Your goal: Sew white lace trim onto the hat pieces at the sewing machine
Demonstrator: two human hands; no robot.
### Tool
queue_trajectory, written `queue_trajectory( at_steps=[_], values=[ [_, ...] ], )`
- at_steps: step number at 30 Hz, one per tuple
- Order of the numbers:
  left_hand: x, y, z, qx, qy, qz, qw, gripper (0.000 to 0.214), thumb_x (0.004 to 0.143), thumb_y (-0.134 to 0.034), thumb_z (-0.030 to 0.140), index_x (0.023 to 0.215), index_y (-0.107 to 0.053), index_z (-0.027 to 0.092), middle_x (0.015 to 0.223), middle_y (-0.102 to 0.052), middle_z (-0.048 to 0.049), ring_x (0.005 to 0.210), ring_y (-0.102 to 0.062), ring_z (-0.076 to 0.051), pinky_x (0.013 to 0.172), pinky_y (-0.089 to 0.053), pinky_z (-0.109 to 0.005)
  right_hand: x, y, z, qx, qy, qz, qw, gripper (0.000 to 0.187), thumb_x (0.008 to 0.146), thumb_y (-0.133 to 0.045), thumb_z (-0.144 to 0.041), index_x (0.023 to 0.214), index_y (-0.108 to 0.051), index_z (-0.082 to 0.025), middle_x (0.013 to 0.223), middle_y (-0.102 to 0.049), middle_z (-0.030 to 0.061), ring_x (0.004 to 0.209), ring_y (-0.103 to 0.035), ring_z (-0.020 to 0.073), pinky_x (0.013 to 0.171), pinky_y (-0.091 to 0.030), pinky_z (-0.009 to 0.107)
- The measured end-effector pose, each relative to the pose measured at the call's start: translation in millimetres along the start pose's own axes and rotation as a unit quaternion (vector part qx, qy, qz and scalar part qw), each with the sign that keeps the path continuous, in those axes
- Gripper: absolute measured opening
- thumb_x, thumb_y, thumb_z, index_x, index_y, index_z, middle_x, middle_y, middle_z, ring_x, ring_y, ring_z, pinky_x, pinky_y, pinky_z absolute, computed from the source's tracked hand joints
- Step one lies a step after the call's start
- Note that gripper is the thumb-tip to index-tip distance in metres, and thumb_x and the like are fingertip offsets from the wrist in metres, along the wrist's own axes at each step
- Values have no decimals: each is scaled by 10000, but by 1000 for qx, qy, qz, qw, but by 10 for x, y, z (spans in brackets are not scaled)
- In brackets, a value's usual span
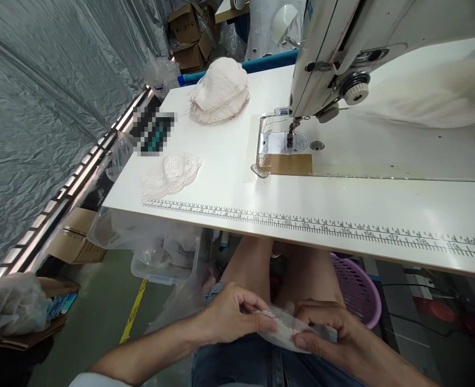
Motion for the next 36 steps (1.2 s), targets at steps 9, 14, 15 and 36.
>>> queue_trajectory(
  at_steps=[9,14,15,36],
  values=[
    [29,-27,60,1,-5,-3,1000,298,675,-718,385,751,-739,98,583,-603,-20,511,-426,-71,488,-293,-175,-9,9,-18,-20,-16,-5,1000,320,812,-597,-509,746,-609,-196,720,-535,-13,692,-501,150,595,-352,217],
    [21,-16,74,3,3,7,1000,307,684,-710,391,744,-737,91,577,-600,-21,503,-420,-68,480,-287,-172,41,23,-100,-9,9,26,1000,330,839,-560,-510,737,-609,-200,700,-547,-13,697,-515,151,610,-375,208],
    [19,-13,72,0,5,9,1000,309,685,-709,395,741,-737,92,580,-602,-21,506,-423,-69,482,-289,-171,42,26,-94,-1,10,30,1000,343,844,-550,-514,722,-603,-198,685,-540,-15,683,-511,146,607,-379,207],
    [24,-67,57,0,-7,-26,1000,323,707,-686,419,768,-725,104,601,-570,-1,552,-427,-77,521,-305,-179,54,21,12,37,-30,3,999,321,797,-609,-501,699,-612,-195,665,-508,-29,674,-467,135,610,-367,206]
  ],
)
Point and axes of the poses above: each hand's wrist, its own x-axis towards the middle knuckle, its own y-axis out of the back of the hand, z = x × y, the point moved 10 cm from there along x, towards the middle knuckle
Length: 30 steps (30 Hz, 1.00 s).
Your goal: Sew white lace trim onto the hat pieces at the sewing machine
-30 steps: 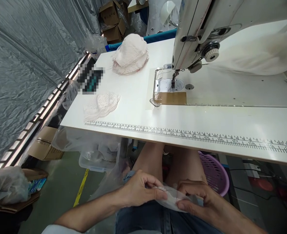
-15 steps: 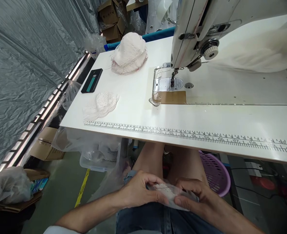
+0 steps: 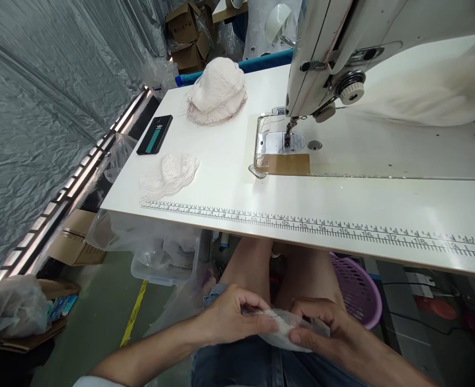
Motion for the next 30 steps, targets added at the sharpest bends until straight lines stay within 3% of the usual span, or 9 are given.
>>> queue_trajectory(
  at_steps=[7,12,16,18,20,22,26,28,30],
  values=[
    [-10,72,18,-18,3,17,1000,295,714,-690,408,800,-743,130,679,-662,-43,586,-520,-106,563,-377,-193,-14,79,63,-30,7,42,999,412,768,-577,-600,728,-642,-195,682,-543,-12,676,-504,155,607,-396,228],
    [-6,88,14,-9,1,30,1000,288,718,-687,388,791,-743,115,677,-665,-56,580,-526,-110,552,-378,-196,12,26,-51,-30,22,7,999,352,827,-563,-522,728,-616,-188,676,-519,-24,650,-481,133,573,-356,212],
    [-59,187,222,87,-75,81,990,235,760,-654,349,763,-741,130,733,-650,-57,652,-547,-123,577,-373,-197,51,59,-229,-83,88,18,993,292,902,-509,-421,740,-614,-202,741,-576,-6,721,-546,153,653,-389,236],
    [-104,225,335,153,-110,112,976,202,784,-630,317,754,-733,146,706,-619,-39,643,-529,-111,565,-347,-196,43,109,-294,-144,129,64,979,215,911,-504,-386,821,-614,-225,852,-605,19,836,-569,188,757,-414,286],
    [-125,236,386,195,-122,134,964,182,805,-600,284,749,-714,153,666,-579,-19,620,-502,-100,559,-332,-199,-12,185,-355,-201,168,153,953,145,889,-546,-368,964,-586,-250,984,-597,49,949,-557,222,827,-420,337],
    [-116,242,403,221,-128,162,953,165,811,-581,255,729,-678,149,661,-551,-8,619,-491,-96,568,-336,-198,-86,212,-378,-218,190,234,928,218,851,-604,-357,1032,-532,-259,1014,-582,55,927,-568,215,792,-452,322],
    [18,210,268,149,-86,172,970,123,813,-570,259,773,-579,143,595,-517,25,543,-506,-86,513,-358,-174,-62,11,-345,-168,217,237,932,323,817,-645,-355,1062,-464,-247,959,-575,33,800,-603,170,686,-507,246],
    [82,131,246,72,-83,132,985,157,845,-541,297,826,-553,141,614,-551,17,555,-557,-99,516,-404,-170,-44,-20,-367,-157,233,246,927,384,800,-661,-339,1099,-445,-236,987,-580,48,857,-615,185,719,-516,251],
    [83,55,337,26,-116,85,989,226,890,-482,343,897,-569,135,763,-623,-33,696,-622,-130,622,-473,-196,-39,47,-382,-162,231,273,920,334,815,-640,-290,1092,-461,-237,995,-596,48,877,-622,183,740,-508,247]
  ],
)
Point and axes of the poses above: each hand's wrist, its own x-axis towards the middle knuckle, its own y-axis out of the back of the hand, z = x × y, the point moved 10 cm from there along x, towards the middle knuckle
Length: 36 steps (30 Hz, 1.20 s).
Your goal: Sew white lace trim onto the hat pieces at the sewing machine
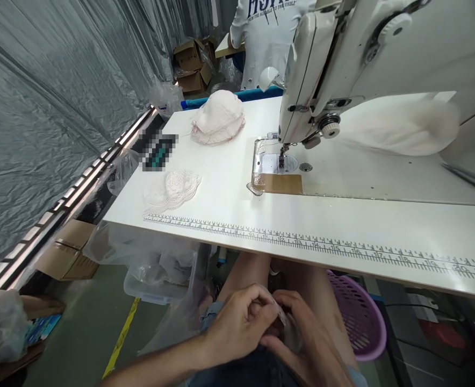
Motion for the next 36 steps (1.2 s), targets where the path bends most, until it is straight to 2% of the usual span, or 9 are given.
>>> queue_trajectory(
  at_steps=[3,7,9,12,17,21,24,29,36],
  values=[
    [-50,-13,125,-15,-29,-39,999,309,940,-377,357,993,-598,147,937,-647,-73,851,-633,-157,745,-501,-242,72,71,86,23,-33,-15,999,114,897,-518,-265,1005,-541,-238,910,-632,18,786,-627,147,702,-488,211],
    [-94,269,218,143,-69,72,985,181,852,-517,259,991,-592,170,959,-619,-62,890,-589,-176,799,-471,-284,81,87,304,102,-147,-80,980,259,902,-487,-417,809,-605,-207,712,-599,-3,649,-571,142,561,-436,191],
    [-71,327,250,210,-92,101,968,379,753,-600,205,1127,-543,189,1067,-558,-74,991,-532,-205,868,-433,-323,59,92,370,128,-196,-100,967,291,872,-519,-466,798,-622,-205,708,-584,-6,644,-541,141,550,-413,195],
    [40,207,172,252,-97,34,962,438,687,-527,90,1102,-580,217,995,-562,-42,993,-499,-206,914,-380,-351,46,107,373,163,-226,-122,953,283,838,-561,-485,787,-631,-216,708,-567,-13,646,-507,133,561,-396,198],
    [130,226,-9,179,-30,-1,983,312,631,-349,1,673,-624,140,635,-545,5,663,-494,-115,719,-388,-237,-11,147,414,224,-284,-144,921,269,827,-592,-481,769,-617,-220,705,-552,-17,668,-488,130,604,-384,216],
    [84,168,-85,32,44,-64,996,251,780,-455,185,879,-672,109,715,-592,-16,631,-494,-107,584,-368,-198,-59,113,464,268,-313,-156,898,275,826,-597,-489,782,-613,-218,697,-551,-19,660,-470,126,604,-362,224],
    [49,92,-59,5,43,-111,993,326,728,-646,368,926,-684,111,741,-587,-14,680,-497,-121,606,-367,-199,-85,101,526,272,-319,-154,895,282,805,-617,-501,782,-622,-220,700,-553,-15,670,-475,134,612,-366,232],
    [71,94,-33,22,-20,-101,994,224,721,-701,330,791,-727,119,784,-617,-28,736,-550,-126,664,-396,-192,-143,88,596,282,-326,-160,888,286,783,-636,-509,783,-632,-223,705,-574,-9,668,-491,144,612,-373,240],
    [35,49,-136,12,33,-144,989,228,788,-641,309,871,-743,123,726,-694,-40,671,-591,-123,614,-421,-174,-91,-70,468,264,-300,-236,886,224,753,-697,-429,713,-653,-213,677,-558,-21,656,-464,125,598,-337,221]
  ],
)
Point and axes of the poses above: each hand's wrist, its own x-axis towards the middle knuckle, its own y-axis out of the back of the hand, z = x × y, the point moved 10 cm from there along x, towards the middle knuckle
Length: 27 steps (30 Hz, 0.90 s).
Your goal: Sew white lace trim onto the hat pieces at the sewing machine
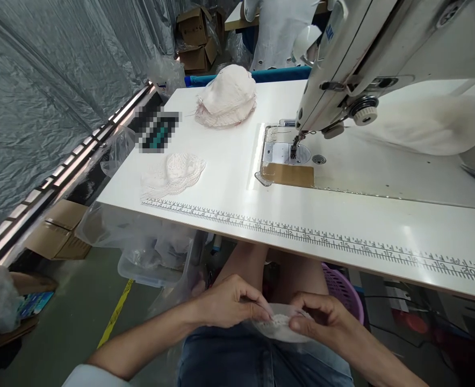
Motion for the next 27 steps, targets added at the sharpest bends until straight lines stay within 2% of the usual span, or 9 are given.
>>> queue_trajectory(
  at_steps=[4,8,12,20,27],
  values=[
    [-47,-4,-9,-21,21,-30,999,251,738,-695,288,919,-734,118,803,-715,-51,728,-626,-134,663,-449,-169,5,-14,-20,11,1,-5,1000,212,767,-688,-411,709,-638,-214,667,-545,-33,656,-451,115,606,-334,213],
    [-35,20,-73,-13,31,-22,999,274,690,-736,295,891,-736,110,816,-719,-59,750,-643,-146,685,-461,-173,-21,-16,-3,32,-1,-13,999,214,800,-655,-414,736,-624,-212,717,-575,-22,702,-487,128,646,-365,227],
    [-30,9,-116,-25,50,-29,998,291,696,-728,309,913,-733,115,829,-722,-64,745,-654,-150,686,-473,-181,-38,67,53,70,-11,13,997,235,807,-643,-429,748,-614,-204,736,-606,-7,718,-521,142,670,-391,249],
    [-71,33,-172,-33,83,-35,995,307,684,-727,312,928,-734,125,811,-721,-59,752,-655,-158,692,-487,-197,-55,199,190,94,-16,60,994,301,728,-702,-480,702,-600,-198,645,-559,-27,620,-489,124,590,-376,224],
    [-65,32,-186,-56,62,-43,996,349,659,-753,339,928,-732,118,812,-717,-58,761,-657,-156,703,-493,-193,-42,204,239,94,-16,75,993,343,700,-712,-514,674,-595,-193,622,-537,-16,606,-466,124,576,-366,235]
  ],
)
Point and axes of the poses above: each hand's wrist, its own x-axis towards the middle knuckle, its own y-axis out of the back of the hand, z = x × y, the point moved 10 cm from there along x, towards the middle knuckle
